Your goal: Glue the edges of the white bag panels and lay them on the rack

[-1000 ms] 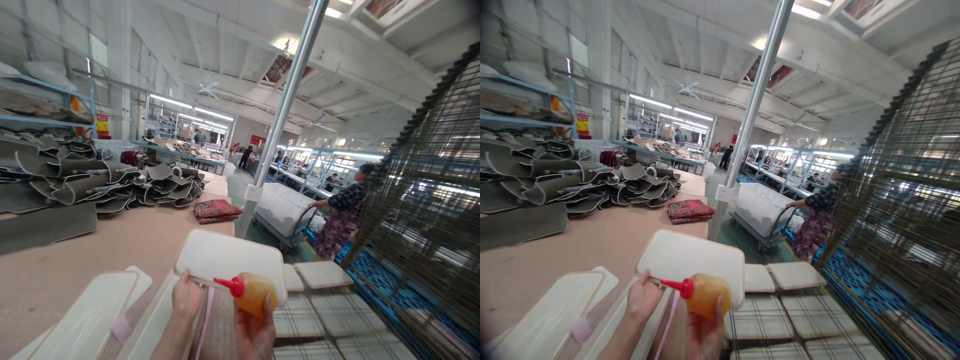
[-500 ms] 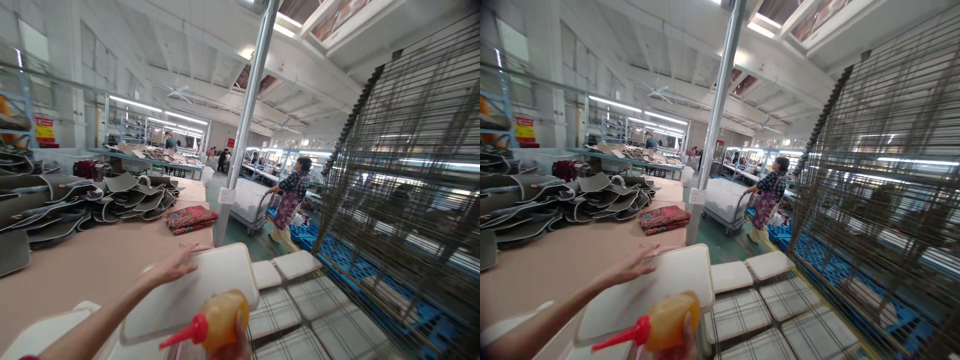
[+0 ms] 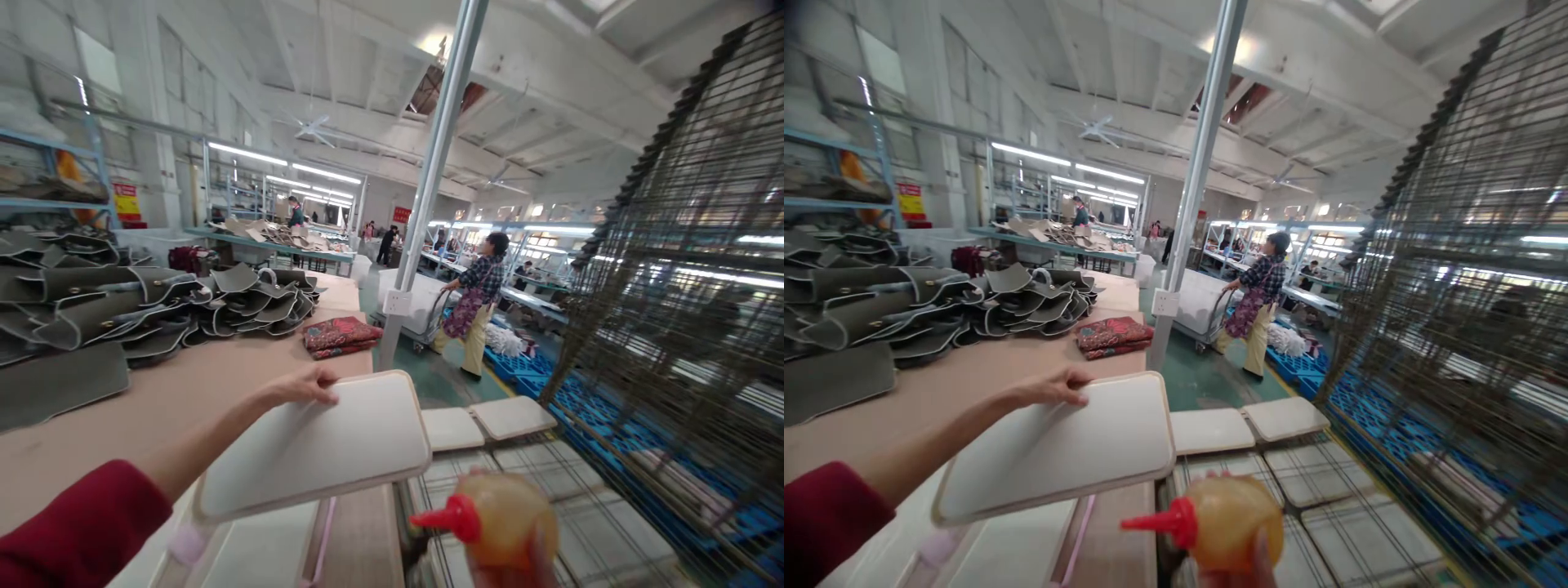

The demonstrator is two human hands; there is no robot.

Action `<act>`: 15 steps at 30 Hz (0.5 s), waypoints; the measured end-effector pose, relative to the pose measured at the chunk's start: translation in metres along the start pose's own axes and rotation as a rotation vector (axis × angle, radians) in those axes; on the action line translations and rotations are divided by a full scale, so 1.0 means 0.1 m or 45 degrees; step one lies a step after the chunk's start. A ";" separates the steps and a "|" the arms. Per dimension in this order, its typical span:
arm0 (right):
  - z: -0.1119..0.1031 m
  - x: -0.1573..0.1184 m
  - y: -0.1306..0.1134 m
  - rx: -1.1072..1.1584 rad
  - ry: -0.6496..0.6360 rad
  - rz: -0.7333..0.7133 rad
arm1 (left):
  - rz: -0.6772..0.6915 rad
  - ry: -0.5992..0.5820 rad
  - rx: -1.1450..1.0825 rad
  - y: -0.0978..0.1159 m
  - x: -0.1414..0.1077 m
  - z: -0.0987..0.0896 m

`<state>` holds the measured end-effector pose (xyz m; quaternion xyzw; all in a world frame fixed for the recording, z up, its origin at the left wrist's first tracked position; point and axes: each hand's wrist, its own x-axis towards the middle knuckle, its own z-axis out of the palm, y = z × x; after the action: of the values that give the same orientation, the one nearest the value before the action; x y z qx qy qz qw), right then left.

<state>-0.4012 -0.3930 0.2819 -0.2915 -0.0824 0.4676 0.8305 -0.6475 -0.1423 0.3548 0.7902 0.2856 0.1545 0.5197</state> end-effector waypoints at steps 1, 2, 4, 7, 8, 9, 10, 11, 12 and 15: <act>0.04 0.03 -0.17 -0.089 0.032 -0.080 | -0.030 -0.021 -0.022 0.05 -0.07 -0.01; 0.09 0.07 -0.32 -0.176 0.048 -0.187 | -0.061 -0.043 -0.047 0.10 -0.14 -0.02; 0.18 0.16 -0.55 -0.259 -0.032 -0.382 | -0.105 -0.093 -0.086 0.18 -0.26 -0.03; 0.24 0.28 -0.72 -0.350 -0.066 -0.418 | -0.127 -0.152 -0.092 0.26 -0.37 -0.04; 0.24 0.31 -0.74 -0.376 -0.059 -0.396 | -0.134 -0.165 -0.093 0.29 -0.39 -0.05; 0.23 0.33 -0.74 -0.401 -0.058 -0.379 | -0.147 -0.175 -0.097 0.31 -0.41 -0.05; 0.22 0.34 -0.74 -0.431 -0.072 -0.368 | -0.161 -0.179 -0.101 0.33 -0.43 -0.05; 0.21 0.36 -0.74 -0.461 -0.098 -0.357 | -0.177 -0.181 -0.106 0.35 -0.44 -0.05; 0.19 0.37 -0.74 -0.479 -0.125 -0.347 | -0.191 -0.180 -0.113 0.37 -0.45 -0.04; 0.15 0.40 -0.73 -0.530 -0.192 -0.336 | -0.211 -0.175 -0.144 0.43 -0.49 -0.02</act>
<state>-0.3321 -0.3820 0.3300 -0.4069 -0.2759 0.3485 0.7980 -0.6748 -0.1830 0.3971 0.7421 0.3046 0.0723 0.5927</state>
